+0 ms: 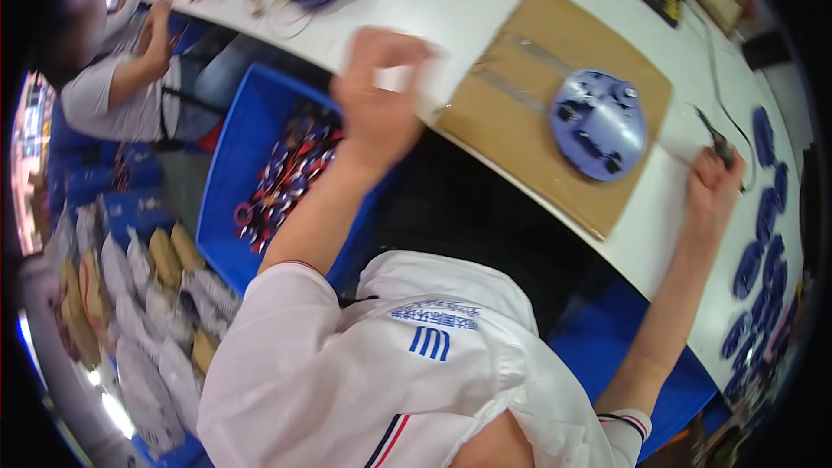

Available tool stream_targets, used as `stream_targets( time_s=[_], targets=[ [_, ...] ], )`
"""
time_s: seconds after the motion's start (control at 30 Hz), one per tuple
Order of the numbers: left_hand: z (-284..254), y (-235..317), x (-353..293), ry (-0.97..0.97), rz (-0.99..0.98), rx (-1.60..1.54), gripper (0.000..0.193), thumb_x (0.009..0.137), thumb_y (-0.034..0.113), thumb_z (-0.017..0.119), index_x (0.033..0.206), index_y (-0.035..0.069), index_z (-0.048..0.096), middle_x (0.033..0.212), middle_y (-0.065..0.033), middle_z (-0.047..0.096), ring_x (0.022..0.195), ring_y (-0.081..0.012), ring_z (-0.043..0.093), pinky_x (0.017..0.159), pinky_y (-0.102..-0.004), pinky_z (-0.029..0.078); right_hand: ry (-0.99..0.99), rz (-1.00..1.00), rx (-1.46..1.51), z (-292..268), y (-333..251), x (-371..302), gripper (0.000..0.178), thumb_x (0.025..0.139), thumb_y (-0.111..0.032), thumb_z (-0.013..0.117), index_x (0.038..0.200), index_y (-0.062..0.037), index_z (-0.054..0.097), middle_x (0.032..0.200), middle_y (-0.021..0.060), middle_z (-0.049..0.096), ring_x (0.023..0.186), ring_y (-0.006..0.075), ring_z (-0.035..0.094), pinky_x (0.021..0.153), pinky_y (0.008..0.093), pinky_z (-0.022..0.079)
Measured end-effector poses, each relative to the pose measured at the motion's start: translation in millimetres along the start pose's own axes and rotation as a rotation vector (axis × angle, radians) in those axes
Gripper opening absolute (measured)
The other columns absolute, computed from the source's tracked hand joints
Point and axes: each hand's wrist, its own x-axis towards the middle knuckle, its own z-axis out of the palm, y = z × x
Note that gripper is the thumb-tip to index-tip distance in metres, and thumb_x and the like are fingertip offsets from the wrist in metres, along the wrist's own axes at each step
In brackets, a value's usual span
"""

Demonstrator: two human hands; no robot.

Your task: Soldering wires onto small circular electronic components at a production workbench.

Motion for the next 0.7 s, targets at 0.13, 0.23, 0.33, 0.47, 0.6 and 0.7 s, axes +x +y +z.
stream_targets(
  time_s=[0.13, 0.23, 0.33, 0.47, 0.6, 0.7],
  targets=[
    [-132, -94, -41, 0.503, -0.72, 0.04, 0.03, 0.091, 0.022, 0.049, 0.066, 0.005, 0.053, 0.064, -0.0006, 0.048, 0.061, -0.0126, 0.046, 0.056, -0.0228, 0.037, -0.08, 0.108, 0.088, -15, -18, 14, 0.01, 0.087, -0.005, 0.05, 0.081, 0.0023, 0.046, 0.058, -0.0019, 0.032, 0.044, 0.0049, 0.023, 0.036, 0.0186, 0.019],
    [-197, -161, -100, 0.274, -0.616, 0.744, 0.036, 0.091, 0.03, 0.048, 0.07, 0.002, 0.058, 0.064, -0.0083, 0.057, 0.057, -0.0224, 0.05, 0.06, -0.0319, 0.043, -0.09, 0.108, 0.066, -16, -20, 19, 0.011, 0.088, -0.005, 0.049, 0.08, -0.0003, 0.044, 0.058, -0.0024, 0.029, 0.044, 0.005, 0.02, 0.036, 0.0191, 0.018],
    [-185, -187, -125, 0.02, -0.596, 0.839, 0.029, 0.086, 0.026, 0.054, 0.083, 0.0, 0.065, 0.077, -0.0167, 0.065, 0.072, -0.0337, 0.06, 0.067, -0.0375, 0.046, -0.034, 0.085, 0.056, -7, -15, 12, 0.01, 0.089, -0.005, 0.047, 0.08, 0.0001, 0.044, 0.057, -0.0028, 0.028, 0.044, 0.0049, 0.02, 0.036, 0.0191, 0.018],
    [-165, -263, -146, -0.314, -0.584, 1.07, 0.059, 0.068, 0.044, 0.072, 0.113, 0.008, 0.059, 0.109, -0.0176, 0.061, 0.098, -0.0371, 0.057, 0.082, -0.0415, 0.046, -0.046, 0.092, 0.013, -4, -18, 7, 0.01, 0.089, -0.005, 0.047, 0.08, 0.0004, 0.045, 0.057, -0.0029, 0.027, 0.043, 0.0049, 0.019, 0.036, 0.0191, 0.018],
    [-164, -304, -143, -0.876, -1.109, 0.992, 0.071, 0.067, 0.054, 0.069, 0.123, 0.014, 0.054, 0.118, -0.0131, 0.058, 0.108, -0.0387, 0.053, 0.086, -0.0435, 0.045, -0.045, 0.046, -0.024, -5, -17, 6, 0.01, 0.089, -0.005, 0.047, 0.08, 0.0007, 0.045, 0.056, -0.0031, 0.027, 0.043, 0.0049, 0.019, 0.036, 0.0191, 0.018],
    [-192, -298, -151, -0.63, -1.106, 0.884, 0.063, 0.074, 0.053, 0.062, 0.122, 0.013, 0.054, 0.113, -0.0124, 0.061, 0.104, -0.0371, 0.056, 0.084, -0.0414, 0.046, -0.05, 0.021, -0.036, -5, -14, 8, 0.011, 0.089, -0.005, 0.047, 0.08, 0.001, 0.045, 0.056, -0.0032, 0.027, 0.043, 0.0049, 0.018, 0.035, 0.019, 0.018]
  ],
)
